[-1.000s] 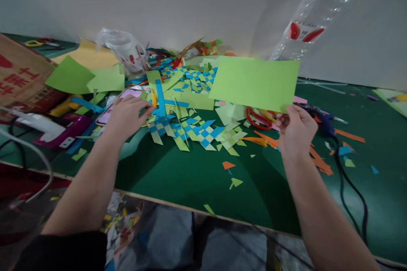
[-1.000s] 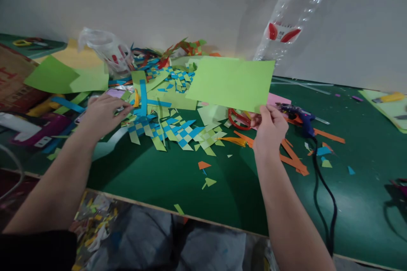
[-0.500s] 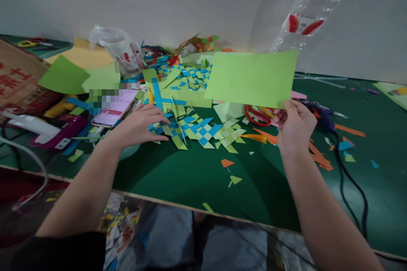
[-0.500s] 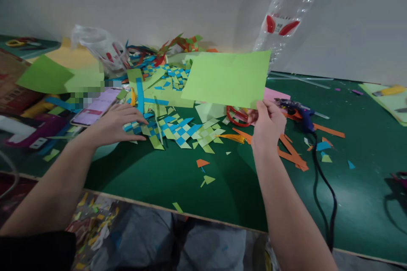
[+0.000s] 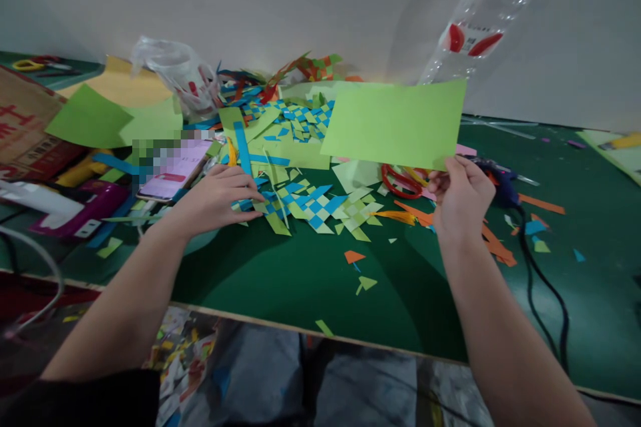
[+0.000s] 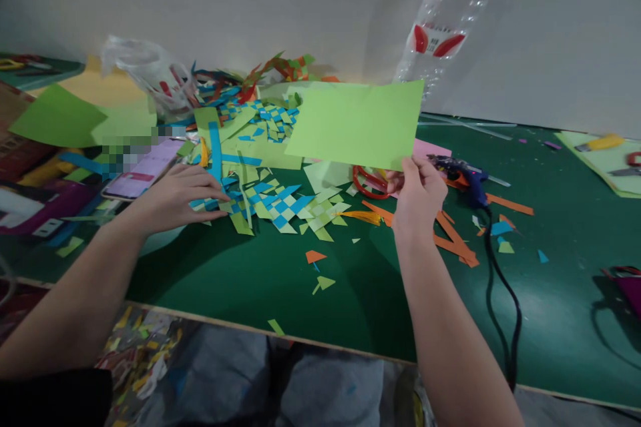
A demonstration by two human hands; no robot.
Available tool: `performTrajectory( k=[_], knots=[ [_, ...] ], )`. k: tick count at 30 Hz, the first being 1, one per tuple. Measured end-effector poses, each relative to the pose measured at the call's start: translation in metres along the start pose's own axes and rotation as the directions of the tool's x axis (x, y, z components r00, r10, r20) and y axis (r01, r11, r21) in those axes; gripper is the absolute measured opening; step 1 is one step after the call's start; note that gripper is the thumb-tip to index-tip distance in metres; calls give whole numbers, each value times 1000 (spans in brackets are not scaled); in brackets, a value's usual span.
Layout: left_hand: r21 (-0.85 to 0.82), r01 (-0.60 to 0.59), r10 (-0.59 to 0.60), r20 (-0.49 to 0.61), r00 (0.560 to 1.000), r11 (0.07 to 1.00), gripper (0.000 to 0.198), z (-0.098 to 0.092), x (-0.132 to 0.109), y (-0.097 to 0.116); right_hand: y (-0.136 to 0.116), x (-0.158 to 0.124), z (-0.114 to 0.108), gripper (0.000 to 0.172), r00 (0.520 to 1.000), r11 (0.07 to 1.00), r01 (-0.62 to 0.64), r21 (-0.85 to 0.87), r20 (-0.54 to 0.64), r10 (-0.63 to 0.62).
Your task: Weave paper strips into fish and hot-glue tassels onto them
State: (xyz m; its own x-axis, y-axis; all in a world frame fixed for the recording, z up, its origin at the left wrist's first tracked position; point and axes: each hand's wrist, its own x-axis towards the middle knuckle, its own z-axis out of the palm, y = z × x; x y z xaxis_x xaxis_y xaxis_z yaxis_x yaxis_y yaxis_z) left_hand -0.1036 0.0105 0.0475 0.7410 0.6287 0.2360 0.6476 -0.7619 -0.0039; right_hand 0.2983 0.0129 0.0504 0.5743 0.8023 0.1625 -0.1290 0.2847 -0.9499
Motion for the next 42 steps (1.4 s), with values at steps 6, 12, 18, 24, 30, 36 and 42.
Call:
performTrajectory(
  k=[6, 12, 18, 24, 30, 36, 42],
  knots=[
    [-39, -5, 2, -67, 998, 999, 18, 0, 2, 3, 3, 2, -2, 7, 1000, 1000, -6, -14, 11, 6],
    [-1, -12, 12, -102, 995, 1000, 19, 1, 3, 5, 1, 4, -3, 8, 1000, 1000, -2, -10, -6, 2],
    [44, 82, -74, -153, 985, 996, 19, -1, 4, 9, -1, 5, -5, 6, 1000, 1000, 19, -1, -17, -19],
    [55, 84, -72, -193, 979, 995, 16, 1, 3, 8, -3, 5, -5, 5, 999, 999, 30, 12, -22, -29],
    [112, 81, -54, -230, 972, 990, 13, -2, 2, 7, -6, 5, -6, 4, 999, 999, 30, 24, -34, -29],
    [208, 56, 2, -267, 964, 977, 10, -3, 5, 12, -7, 6, -6, 4, 998, 1000, 13, 27, -63, -12],
    [467, -8, 95, -163, 982, 884, 12, -11, 10, 21, -5, 9, -8, 2, 997, 999, 31, 43, -72, -27]
  ],
)
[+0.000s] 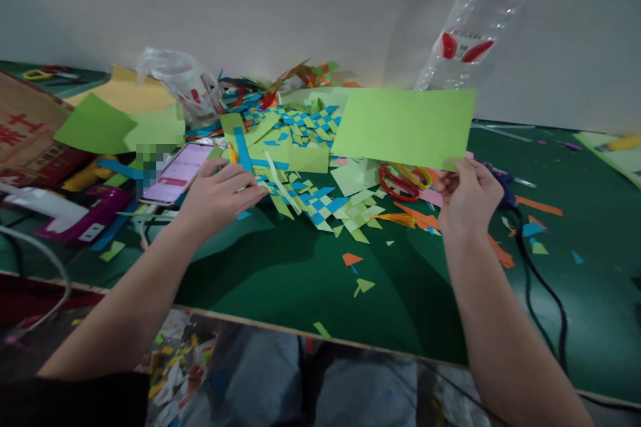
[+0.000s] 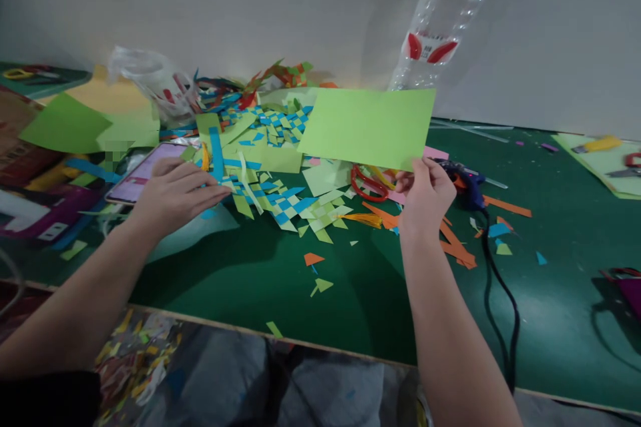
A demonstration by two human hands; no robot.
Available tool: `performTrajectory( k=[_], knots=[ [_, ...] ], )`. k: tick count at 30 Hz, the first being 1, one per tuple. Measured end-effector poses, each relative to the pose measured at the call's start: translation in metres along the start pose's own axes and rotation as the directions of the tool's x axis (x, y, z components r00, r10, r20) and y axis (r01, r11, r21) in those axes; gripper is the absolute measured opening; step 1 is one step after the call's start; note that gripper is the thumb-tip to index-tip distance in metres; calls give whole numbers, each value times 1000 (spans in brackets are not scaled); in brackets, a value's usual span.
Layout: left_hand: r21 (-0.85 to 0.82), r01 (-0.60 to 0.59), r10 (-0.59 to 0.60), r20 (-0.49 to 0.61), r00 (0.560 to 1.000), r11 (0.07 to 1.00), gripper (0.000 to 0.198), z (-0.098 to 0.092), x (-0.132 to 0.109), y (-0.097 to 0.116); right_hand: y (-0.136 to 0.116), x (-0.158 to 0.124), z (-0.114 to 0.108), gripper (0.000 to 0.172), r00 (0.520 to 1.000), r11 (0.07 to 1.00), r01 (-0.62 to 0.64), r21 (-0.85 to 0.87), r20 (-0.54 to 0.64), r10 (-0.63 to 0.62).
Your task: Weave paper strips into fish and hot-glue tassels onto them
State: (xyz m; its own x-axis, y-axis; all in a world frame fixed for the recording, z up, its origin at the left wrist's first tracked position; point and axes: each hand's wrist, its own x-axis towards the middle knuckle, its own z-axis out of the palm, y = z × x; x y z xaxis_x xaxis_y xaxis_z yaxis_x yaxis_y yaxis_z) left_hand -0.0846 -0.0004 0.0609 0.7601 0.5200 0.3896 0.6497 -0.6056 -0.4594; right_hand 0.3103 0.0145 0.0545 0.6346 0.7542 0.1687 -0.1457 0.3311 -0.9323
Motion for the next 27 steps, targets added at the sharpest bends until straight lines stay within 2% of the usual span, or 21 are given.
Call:
performTrajectory(
  k=[5, 11, 16, 20, 27],
  knots=[
    [26, -66, 65, 38, 997, 998, 24, -12, 11, -6, 2, 3, -2, 3, 1000, 1000, -8, -10, -15, 7],
    [-145, -21, 36, 106, 994, 989, 35, -25, 32, -17, 1, 4, -2, 1, 1000, 1000, 0, -7, -14, 0],
    [-7, -106, 106, 125, 986, 994, 40, -29, 39, -24, 1, 4, -2, 4, 1000, 1000, -6, -8, -30, 6],
    [-18, -110, 111, 121, 986, 994, 34, -23, 39, -31, 1, 4, -2, 5, 1000, 1000, -3, 1, -21, 3],
    [-94, 6, 7, 139, 990, 996, 29, 8, 42, -54, 1, 4, -2, 4, 1000, 1000, -12, 2, -19, 12]
  ],
)
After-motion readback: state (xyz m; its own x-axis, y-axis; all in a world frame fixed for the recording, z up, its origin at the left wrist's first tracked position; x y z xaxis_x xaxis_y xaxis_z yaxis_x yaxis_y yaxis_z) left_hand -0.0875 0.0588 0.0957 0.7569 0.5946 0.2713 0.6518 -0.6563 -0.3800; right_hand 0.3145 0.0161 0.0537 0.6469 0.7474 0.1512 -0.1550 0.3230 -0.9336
